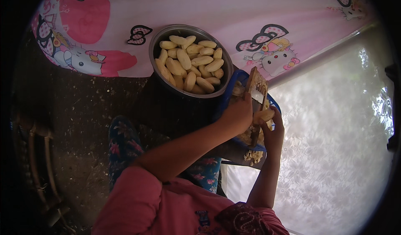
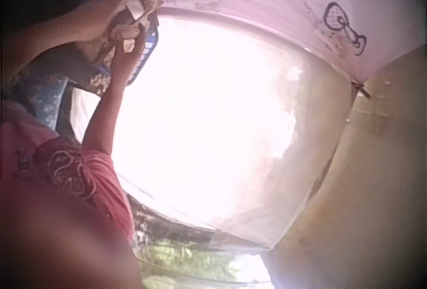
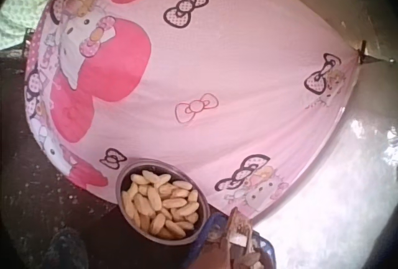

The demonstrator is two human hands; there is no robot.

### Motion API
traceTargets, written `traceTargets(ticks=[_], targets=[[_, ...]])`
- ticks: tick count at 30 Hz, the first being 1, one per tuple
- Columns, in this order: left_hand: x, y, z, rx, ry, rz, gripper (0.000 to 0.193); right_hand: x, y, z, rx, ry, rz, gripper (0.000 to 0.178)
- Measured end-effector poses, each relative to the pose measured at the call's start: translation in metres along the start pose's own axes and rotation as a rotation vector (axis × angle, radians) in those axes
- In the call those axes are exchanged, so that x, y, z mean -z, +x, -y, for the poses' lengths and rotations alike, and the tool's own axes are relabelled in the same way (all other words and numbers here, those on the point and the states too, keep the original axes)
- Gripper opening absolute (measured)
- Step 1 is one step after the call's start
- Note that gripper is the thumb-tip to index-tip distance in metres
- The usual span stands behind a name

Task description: The person slices peeled cassava pieces using a wooden box grater. They pick each piece from a metal bowl, run it over the blade, and place the slices into a blue basket. The process is repeated continuously.

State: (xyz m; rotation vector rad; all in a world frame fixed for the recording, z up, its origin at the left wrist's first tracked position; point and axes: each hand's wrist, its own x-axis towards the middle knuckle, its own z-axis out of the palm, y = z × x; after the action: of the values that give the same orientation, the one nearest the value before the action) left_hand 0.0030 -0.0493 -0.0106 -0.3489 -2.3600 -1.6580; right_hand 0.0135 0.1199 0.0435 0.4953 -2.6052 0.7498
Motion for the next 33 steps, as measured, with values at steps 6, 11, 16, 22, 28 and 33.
traceTargets(ticks=[6, 11, 16, 22, 28, 33], targets=[[0.006, 0.005, -0.006, 0.048, 0.031, 0.074, 0.046, -0.021, 0.099, -0.042, -0.006, 0.043, -0.115, 0.055], [0.013, 0.002, -0.010, 0.043, 0.008, 0.061, 0.048, -0.006, 0.052, -0.013, -0.076, 0.066, -0.056, 0.056], [0.008, 0.000, -0.004, -0.051, 0.012, 0.041, 0.047, -0.005, -0.006, 0.008, -0.136, -0.039, -0.043, 0.058], [0.010, 0.001, -0.008, 0.028, 0.076, 0.088, 0.047, -0.024, 0.090, -0.026, -0.107, 0.037, -0.143, 0.056], [0.011, -0.001, -0.009, -0.030, 0.068, -0.015, 0.048, -0.005, 0.014, 0.002, -0.081, 0.070, -0.035, 0.057], [0.007, 0.000, -0.007, -0.013, 0.089, 0.012, 0.047, -0.014, 0.028, -0.017, 0.027, -0.081, -0.154, 0.053]])
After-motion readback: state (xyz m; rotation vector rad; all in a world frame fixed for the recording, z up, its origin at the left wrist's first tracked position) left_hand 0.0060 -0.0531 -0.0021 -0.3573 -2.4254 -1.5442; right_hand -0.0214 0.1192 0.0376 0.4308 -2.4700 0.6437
